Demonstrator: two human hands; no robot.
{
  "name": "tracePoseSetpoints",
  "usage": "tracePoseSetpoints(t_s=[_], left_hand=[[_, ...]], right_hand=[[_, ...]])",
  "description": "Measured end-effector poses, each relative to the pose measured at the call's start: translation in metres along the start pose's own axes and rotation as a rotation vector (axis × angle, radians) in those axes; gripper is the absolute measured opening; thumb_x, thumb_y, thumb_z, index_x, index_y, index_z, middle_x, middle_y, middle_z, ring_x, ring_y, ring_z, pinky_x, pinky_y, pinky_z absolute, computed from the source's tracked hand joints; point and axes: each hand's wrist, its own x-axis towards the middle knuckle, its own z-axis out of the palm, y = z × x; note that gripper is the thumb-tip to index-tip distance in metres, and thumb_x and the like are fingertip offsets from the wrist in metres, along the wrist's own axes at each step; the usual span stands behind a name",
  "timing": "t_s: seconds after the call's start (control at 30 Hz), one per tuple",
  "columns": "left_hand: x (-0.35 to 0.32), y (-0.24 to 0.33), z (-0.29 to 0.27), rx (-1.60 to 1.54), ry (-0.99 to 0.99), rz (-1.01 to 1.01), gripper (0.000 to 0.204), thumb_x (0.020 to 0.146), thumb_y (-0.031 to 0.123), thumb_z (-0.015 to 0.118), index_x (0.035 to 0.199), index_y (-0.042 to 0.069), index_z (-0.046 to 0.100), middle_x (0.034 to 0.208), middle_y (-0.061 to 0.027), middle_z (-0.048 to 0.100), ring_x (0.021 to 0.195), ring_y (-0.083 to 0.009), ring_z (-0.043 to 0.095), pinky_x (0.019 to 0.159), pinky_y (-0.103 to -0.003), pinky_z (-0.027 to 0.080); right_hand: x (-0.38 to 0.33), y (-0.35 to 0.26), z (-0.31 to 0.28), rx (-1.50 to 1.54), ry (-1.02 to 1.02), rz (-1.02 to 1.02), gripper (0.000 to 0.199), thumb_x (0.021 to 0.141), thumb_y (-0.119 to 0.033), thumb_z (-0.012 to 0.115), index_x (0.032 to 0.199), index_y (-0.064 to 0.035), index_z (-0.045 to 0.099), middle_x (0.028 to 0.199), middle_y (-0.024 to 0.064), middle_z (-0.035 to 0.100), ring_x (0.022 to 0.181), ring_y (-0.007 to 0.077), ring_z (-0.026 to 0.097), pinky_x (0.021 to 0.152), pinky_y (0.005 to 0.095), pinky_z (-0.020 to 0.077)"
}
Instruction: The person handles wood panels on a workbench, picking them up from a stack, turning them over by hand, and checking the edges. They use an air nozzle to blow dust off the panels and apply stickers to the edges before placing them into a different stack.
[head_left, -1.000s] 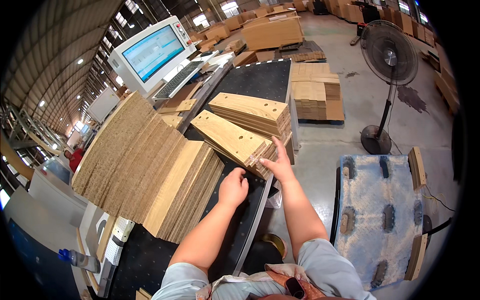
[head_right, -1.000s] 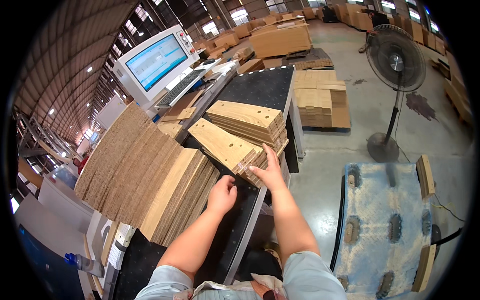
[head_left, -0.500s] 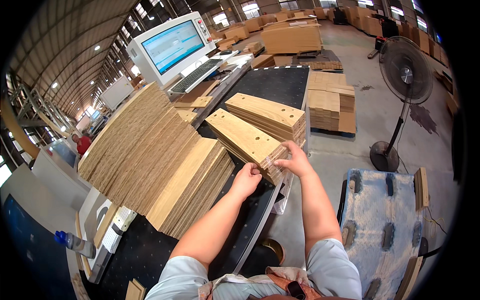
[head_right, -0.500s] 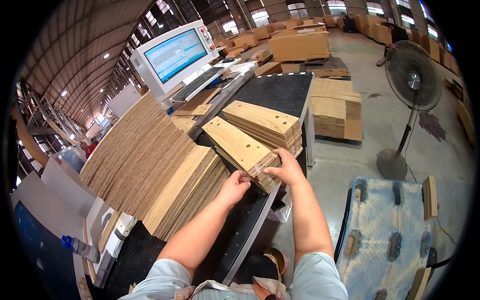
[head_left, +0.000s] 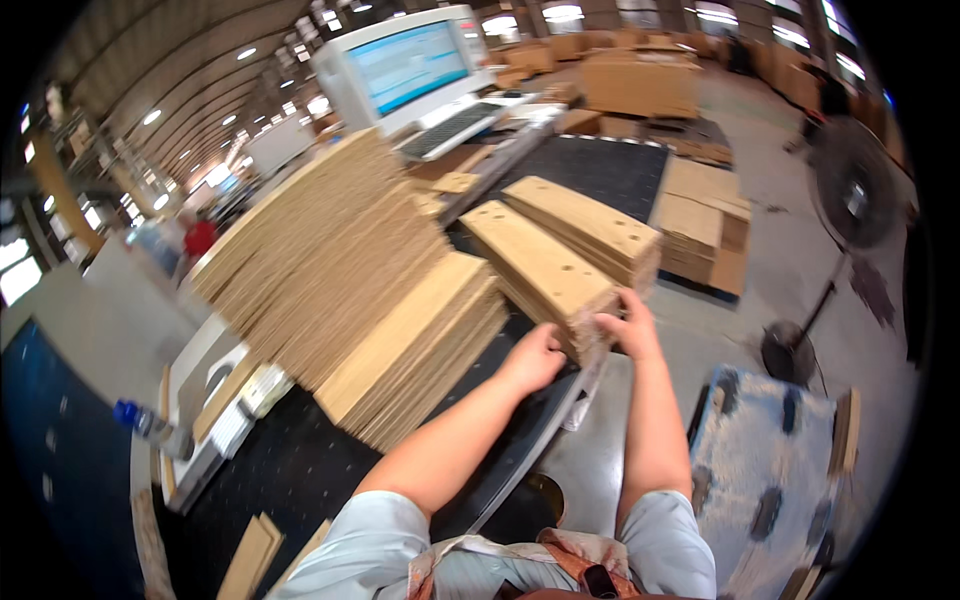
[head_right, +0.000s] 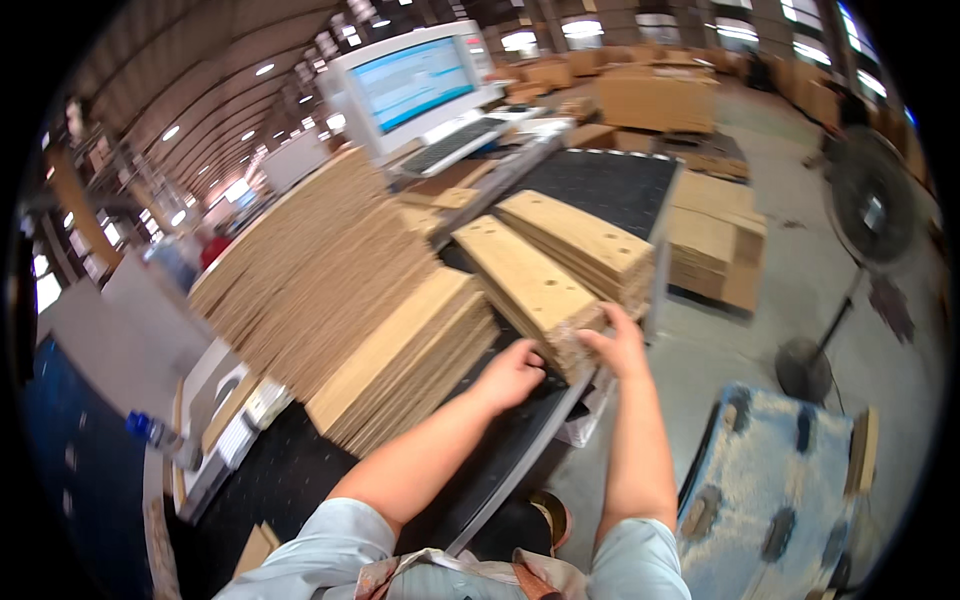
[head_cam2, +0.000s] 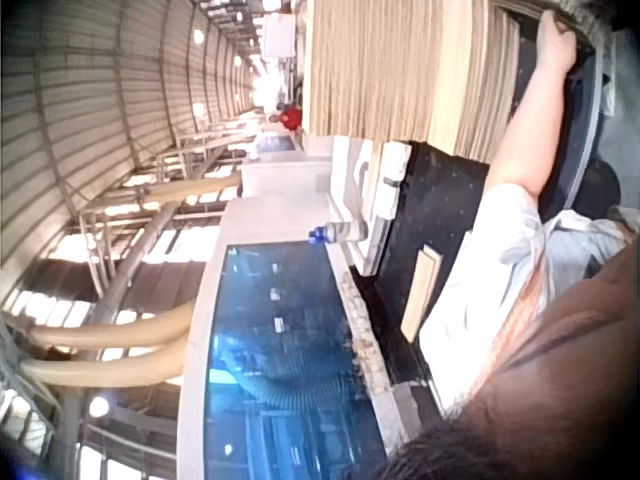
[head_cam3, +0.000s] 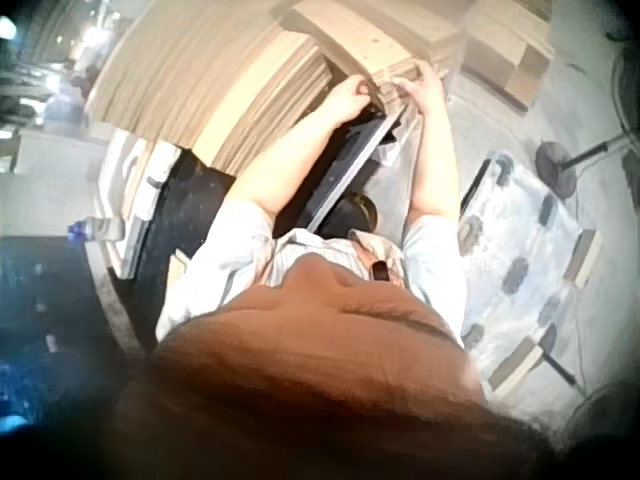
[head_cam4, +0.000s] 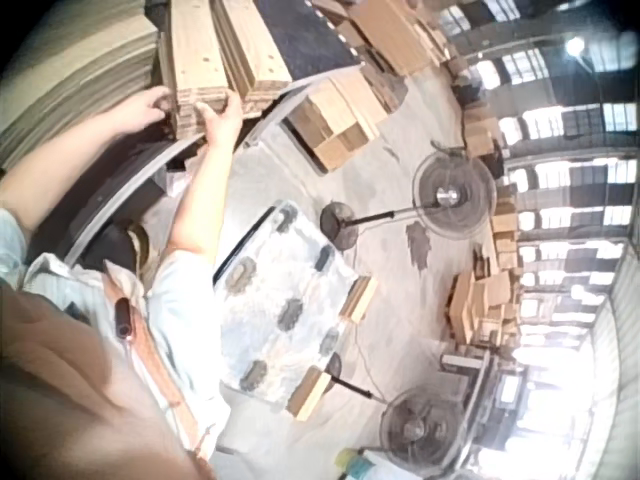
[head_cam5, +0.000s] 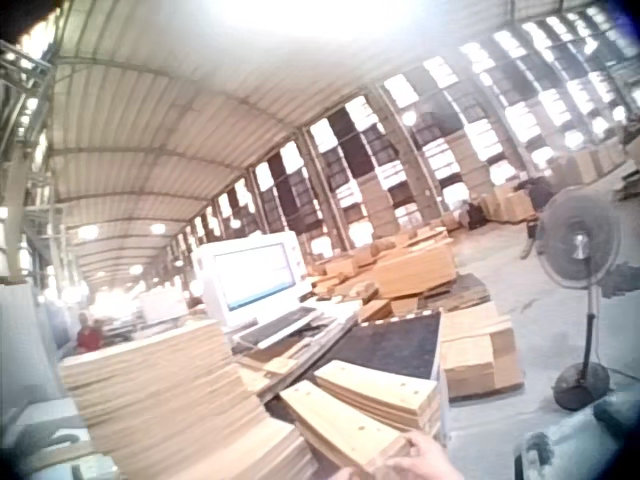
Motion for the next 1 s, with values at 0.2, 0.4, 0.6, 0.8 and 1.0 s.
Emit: tracePoseSetpoints(t_s=[0.2,0.4,0.6,0.8,1.0], left_hand=[[-0.113,-0.034,-0.04,0.06,-0.314,0.18,0.048,0.086,0.016,0.064,0.129,0.002,0.047,0.106,-0.011,0.059,0.094,-0.0189,0.057,0.086,-0.033,0.047],[-0.305,-0.086,-0.141,-0.256,-0.083,-0.121,0.043,0.092,0.012,0.061,0.132,0.004,0.05,0.115,-0.0089,0.062,0.107,-0.0127,0.055,0.093,-0.028,0.045],[-0.47,-0.105,-0.205,-0.512,0.685,-0.32,0.029,0.09,0.012,0.059,0.118,0.007,0.058,0.105,-0.0071,0.066,0.09,-0.0138,0.063,0.076,-0.027,0.049],[-0.545,-0.147,-0.229,-0.702,1.027,-0.196,0.02,0.089,0.009,0.06,0.108,0.006,0.06,0.092,-0.0041,0.066,0.08,-0.0117,0.062,0.066,-0.024,0.049],[-0.531,-0.195,-0.26,-0.736,1.166,-0.249,0.02,0.088,0.011,0.061,0.107,0.006,0.059,0.093,-0.002,0.063,0.082,-0.0107,0.059,0.062,-0.024,0.047]], right_hand=[[-0.064,0.034,0.0,0.489,0.472,-0.005,0.037,0.092,-0.016,0.061,0.123,0.0017,0.052,0.115,0.0121,0.058,0.105,0.0193,0.055,0.093,0.0315,0.0434],[-0.197,0.031,0.045,0.497,0.442,0.027,0.016,0.093,-0.017,0.057,0.082,-0.0061,0.053,0.073,0.0002,0.049,0.069,0.0087,0.044,0.065,0.024,0.0375],[-0.269,-0.064,0.126,0.47,-0.161,0.006,0.031,0.092,-0.016,0.06,0.064,-0.0069,0.05,0.065,-0.0001,0.048,0.06,0.0094,0.046,0.057,0.0245,0.0376],[-0.274,-0.151,0.183,0.337,-0.503,-0.318,0.01,0.09,-0.003,0.057,0.08,0.0,0.059,0.08,0.0042,0.055,0.076,0.0124,0.053,0.068,0.0247,0.0435],[-0.283,-0.196,0.229,0.096,-0.782,-0.432,0.017,0.079,0.004,0.058,0.093,-0.002,0.064,0.089,0.0079,0.061,0.083,0.0174,0.059,0.073,0.0272,0.0476]])
